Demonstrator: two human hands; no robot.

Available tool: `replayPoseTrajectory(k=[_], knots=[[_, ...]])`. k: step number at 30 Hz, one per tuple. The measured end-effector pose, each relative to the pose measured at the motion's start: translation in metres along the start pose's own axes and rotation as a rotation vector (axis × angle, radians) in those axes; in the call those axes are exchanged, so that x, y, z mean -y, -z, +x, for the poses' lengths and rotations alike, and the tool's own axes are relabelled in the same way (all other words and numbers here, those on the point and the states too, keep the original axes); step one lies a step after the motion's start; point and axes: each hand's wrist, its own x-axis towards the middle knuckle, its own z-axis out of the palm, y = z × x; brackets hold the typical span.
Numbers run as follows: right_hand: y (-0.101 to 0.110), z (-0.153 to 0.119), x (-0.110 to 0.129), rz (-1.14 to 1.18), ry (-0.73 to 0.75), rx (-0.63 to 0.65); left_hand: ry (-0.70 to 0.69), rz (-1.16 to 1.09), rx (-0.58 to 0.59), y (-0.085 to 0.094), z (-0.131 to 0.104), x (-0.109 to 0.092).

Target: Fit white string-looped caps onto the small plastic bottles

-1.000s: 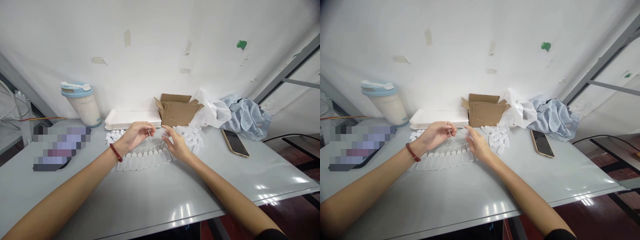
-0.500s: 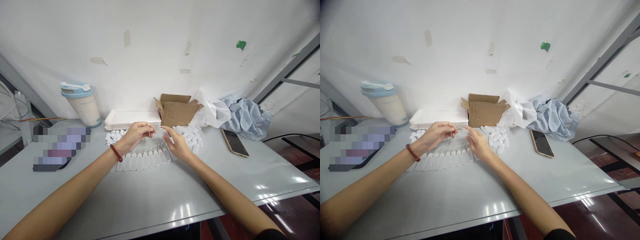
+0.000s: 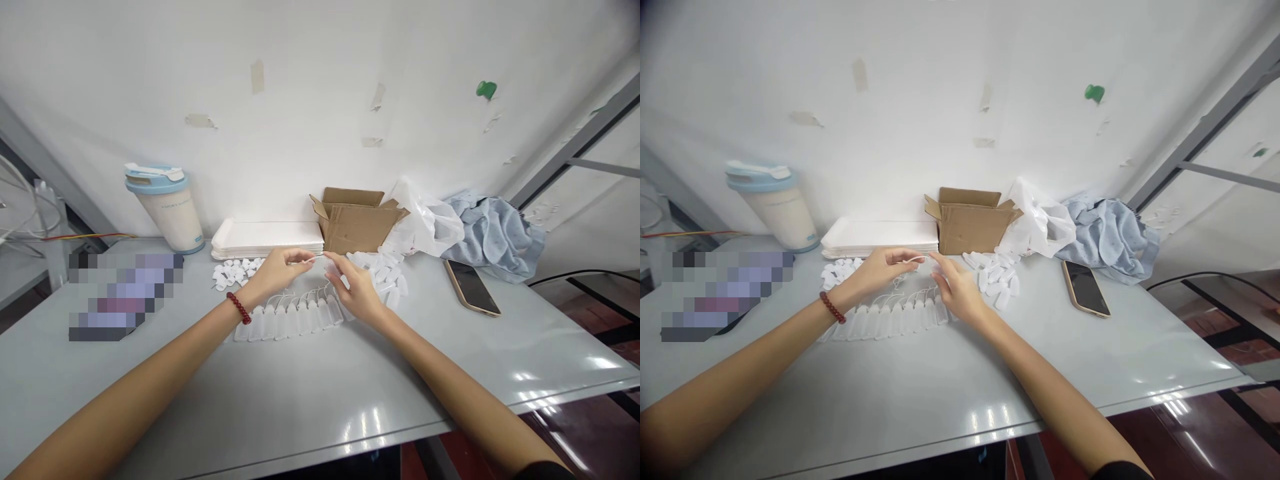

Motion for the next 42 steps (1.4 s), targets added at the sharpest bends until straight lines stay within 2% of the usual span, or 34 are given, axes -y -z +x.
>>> replayPoseTrajectory(k=[3, 6, 12, 23, 26, 29, 33, 36, 39, 42], knots=[[0.001, 0.001, 0.003, 0.017, 0.022, 0.013, -0.071, 0.015, 0.025, -0.003, -0.002, -0.004], [0.002, 0.001, 0.006, 0.03, 0.032, 0.026, -0.076, -0.003, 0.017, -0.005, -0.004, -0.006], [0.0, -0.001, 0.009, 0.058, 0.056, 0.027, -0.042, 0.0, 0.002, -0.006, -0.003, -0.008], [0.001, -0.001, 0.018, 0.12, 0.113, 0.01, 0.042, -0.107, 0.055, -0.006, -0.005, -0.007], [0.003, 0.0, 0.023, 0.189, 0.005, 0.035, 0.042, -0.098, 0.049, -0.006, -0.006, -0.01], [0.007, 0.003, 0.031, 0.461, -0.202, 0.078, 0.02, -0.04, 0.005, -0.007, -0.011, -0.019], [0.013, 0.008, 0.048, 0.897, -0.428, 0.1, -0.089, 0.202, -0.033, -0.009, -0.031, -0.032], [0.017, 0.007, 0.063, 1.065, -0.538, 0.13, -0.298, 0.459, -0.112, -0.007, -0.059, -0.035], [0.017, 0.002, 0.078, 1.205, -0.559, 0.26, -0.541, 0.63, -0.125, 0.0, -0.093, -0.029], [0.011, -0.005, 0.093, 1.306, -0.554, 0.351, -0.61, 0.759, -0.145, 0.008, -0.125, -0.024]])
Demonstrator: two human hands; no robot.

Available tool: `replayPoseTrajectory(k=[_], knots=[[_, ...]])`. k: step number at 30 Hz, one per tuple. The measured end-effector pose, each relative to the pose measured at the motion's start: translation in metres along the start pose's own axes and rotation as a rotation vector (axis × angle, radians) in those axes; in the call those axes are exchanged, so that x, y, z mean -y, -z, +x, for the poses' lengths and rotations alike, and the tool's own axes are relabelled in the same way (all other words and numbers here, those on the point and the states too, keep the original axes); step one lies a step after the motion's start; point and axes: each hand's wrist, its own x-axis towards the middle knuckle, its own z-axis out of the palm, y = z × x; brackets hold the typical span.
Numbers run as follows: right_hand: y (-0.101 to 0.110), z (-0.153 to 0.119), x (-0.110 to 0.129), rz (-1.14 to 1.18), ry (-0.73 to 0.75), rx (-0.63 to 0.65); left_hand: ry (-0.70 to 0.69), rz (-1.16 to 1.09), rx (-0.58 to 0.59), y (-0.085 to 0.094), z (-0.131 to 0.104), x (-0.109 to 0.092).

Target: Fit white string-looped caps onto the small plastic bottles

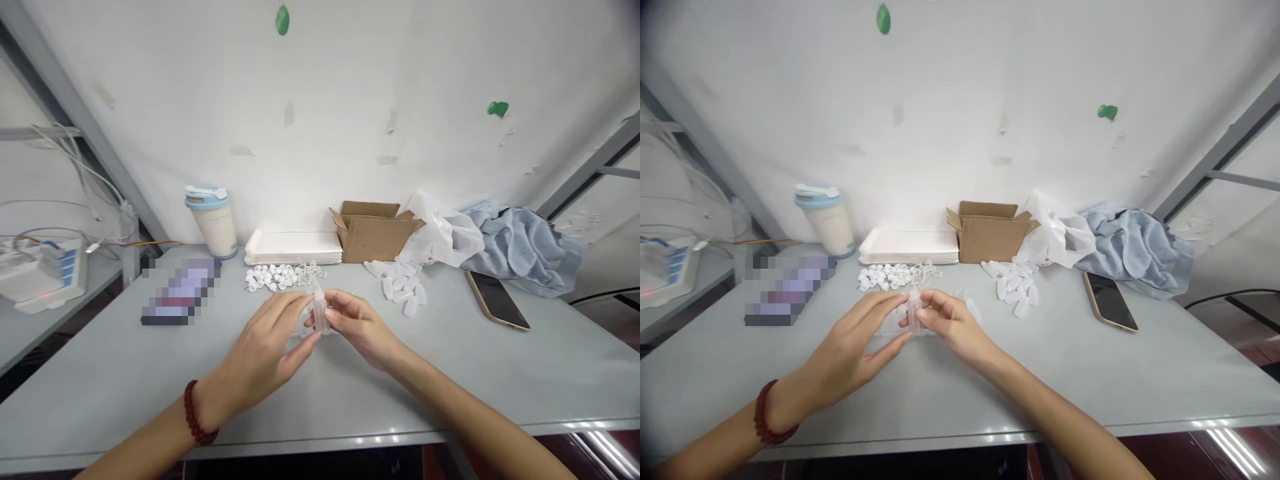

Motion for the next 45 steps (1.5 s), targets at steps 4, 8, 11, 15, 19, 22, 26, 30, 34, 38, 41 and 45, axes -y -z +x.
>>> replayPoseTrajectory(k=[4, 8, 11, 15, 19, 22, 26, 30, 34, 38, 41, 45], knots=[[-0.013, -0.002, -0.013, 0.142, -0.095, 0.062, 0.011, 0.085, -0.059, 0.004, -0.027, -0.005], [-0.017, -0.004, -0.026, 0.205, -0.161, 0.137, 0.009, 0.128, -0.134, -0.008, -0.045, -0.004], [-0.018, -0.005, -0.033, 0.201, -0.176, 0.143, -0.065, 0.165, -0.121, -0.015, -0.054, -0.002], [-0.019, -0.005, -0.036, 0.167, -0.188, 0.15, -0.09, 0.166, -0.101, -0.016, -0.058, 0.002], [-0.021, -0.005, -0.032, 0.062, -0.164, 0.195, -0.13, 0.168, -0.099, -0.016, -0.059, 0.006], [-0.022, -0.007, -0.03, -0.004, -0.158, 0.197, -0.133, 0.16, -0.074, -0.015, -0.059, 0.007], [-0.022, -0.008, -0.031, -0.053, -0.141, 0.185, -0.104, 0.118, 0.002, -0.01, -0.06, 0.006], [-0.024, -0.009, -0.033, -0.076, -0.14, 0.243, -0.09, 0.09, 0.063, 0.001, -0.059, 0.003], [-0.027, -0.013, -0.038, -0.168, -0.233, 0.313, -0.054, 0.065, 0.176, 0.018, -0.056, 0.001], [-0.029, -0.016, -0.039, -0.249, -0.312, 0.388, -0.002, 0.12, 0.256, 0.036, -0.058, 0.003], [-0.029, -0.016, -0.037, -0.304, -0.304, 0.331, 0.042, 0.176, 0.332, 0.045, -0.063, 0.008], [-0.024, -0.012, -0.032, -0.339, -0.274, 0.246, 0.092, 0.229, 0.389, 0.049, -0.069, 0.015]])
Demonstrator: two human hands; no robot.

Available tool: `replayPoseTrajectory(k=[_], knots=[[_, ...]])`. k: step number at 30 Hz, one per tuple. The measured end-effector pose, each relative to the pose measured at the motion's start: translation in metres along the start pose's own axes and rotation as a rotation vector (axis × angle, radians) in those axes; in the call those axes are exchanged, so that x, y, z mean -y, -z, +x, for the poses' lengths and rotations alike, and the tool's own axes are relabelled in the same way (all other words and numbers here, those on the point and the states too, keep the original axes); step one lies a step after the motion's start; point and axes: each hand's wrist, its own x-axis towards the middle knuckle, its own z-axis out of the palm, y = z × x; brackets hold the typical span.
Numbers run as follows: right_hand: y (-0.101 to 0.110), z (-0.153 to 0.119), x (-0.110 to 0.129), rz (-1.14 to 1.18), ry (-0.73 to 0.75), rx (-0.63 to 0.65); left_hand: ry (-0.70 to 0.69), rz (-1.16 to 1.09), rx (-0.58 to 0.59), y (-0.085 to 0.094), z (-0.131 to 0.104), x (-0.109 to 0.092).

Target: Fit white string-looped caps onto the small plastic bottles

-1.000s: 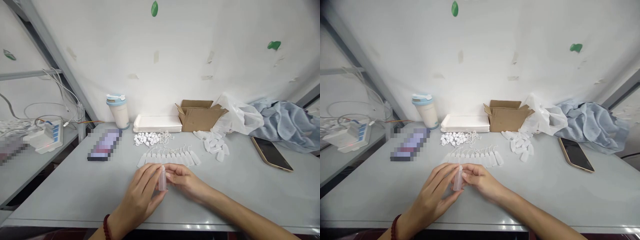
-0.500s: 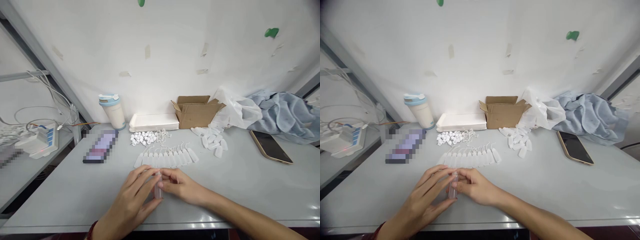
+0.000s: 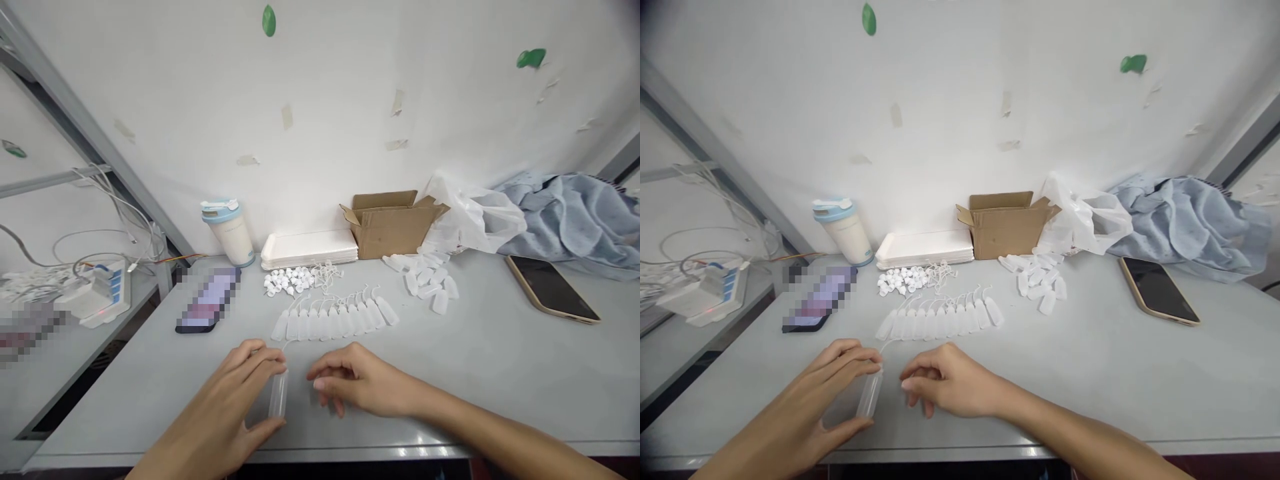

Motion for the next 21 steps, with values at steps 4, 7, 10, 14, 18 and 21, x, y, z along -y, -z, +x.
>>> replayPoseTrajectory(k=[4, 7, 10, 14, 18, 21], knots=[[0.011, 0.001, 0.003, -0.008, 0.01, -0.108, 0.025, 0.016, 0.021, -0.005, 0.0, 0.003], [0.021, 0.001, 0.004, -0.001, 0.013, -0.2, 0.043, -0.005, 0.053, -0.007, 0.002, 0.003], [0.03, 0.002, 0.006, 0.008, 0.029, -0.271, 0.053, -0.023, 0.066, -0.008, 0.002, 0.003], [0.036, 0.001, 0.009, 0.0, 0.046, -0.338, 0.082, -0.033, 0.084, -0.008, 0.0, 0.006], [0.035, 0.001, 0.01, -0.006, 0.039, -0.355, 0.079, -0.074, 0.124, -0.006, -0.004, 0.007], [0.034, 0.001, 0.01, -0.012, 0.036, -0.355, 0.079, -0.091, 0.101, -0.004, -0.007, 0.007]])
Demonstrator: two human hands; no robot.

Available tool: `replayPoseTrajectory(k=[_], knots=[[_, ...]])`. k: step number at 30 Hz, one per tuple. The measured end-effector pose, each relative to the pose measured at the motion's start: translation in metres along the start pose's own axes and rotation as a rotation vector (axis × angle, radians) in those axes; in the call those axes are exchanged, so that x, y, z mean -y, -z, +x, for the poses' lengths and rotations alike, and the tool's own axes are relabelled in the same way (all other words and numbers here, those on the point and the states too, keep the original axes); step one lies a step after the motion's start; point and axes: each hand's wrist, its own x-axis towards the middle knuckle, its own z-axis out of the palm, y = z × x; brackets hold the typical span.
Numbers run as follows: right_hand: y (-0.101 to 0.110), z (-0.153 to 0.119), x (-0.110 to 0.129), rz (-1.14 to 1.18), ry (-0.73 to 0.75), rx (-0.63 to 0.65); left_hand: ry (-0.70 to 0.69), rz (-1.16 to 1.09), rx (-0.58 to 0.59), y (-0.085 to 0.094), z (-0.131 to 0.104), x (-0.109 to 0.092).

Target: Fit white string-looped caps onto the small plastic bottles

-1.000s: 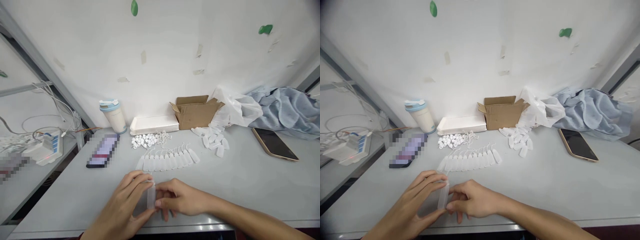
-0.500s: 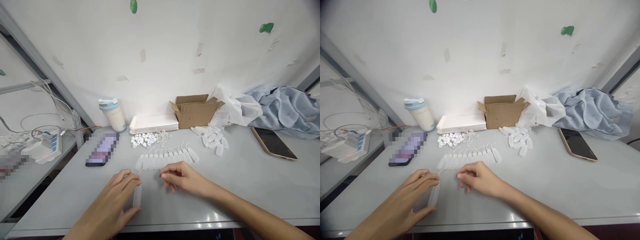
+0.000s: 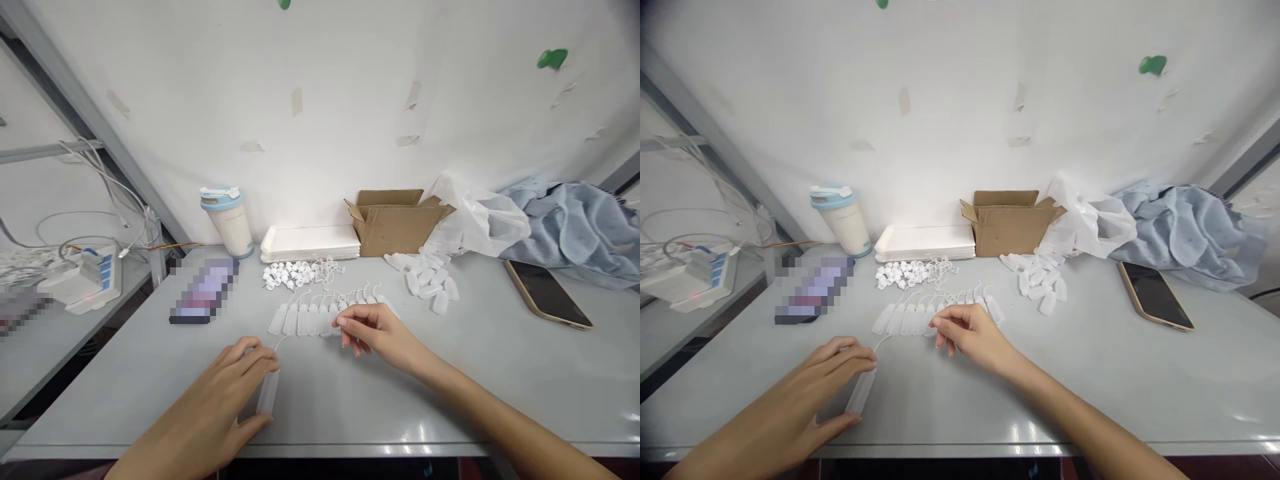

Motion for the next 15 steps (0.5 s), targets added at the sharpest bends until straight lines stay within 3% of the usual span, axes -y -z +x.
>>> replayPoseTrajectory(k=[15], knots=[[0.0009, 0.0, 0.0004, 0.003, 0.011, -0.005, -0.022, 0.049, -0.06, -0.007, 0.0078, 0.0067]])
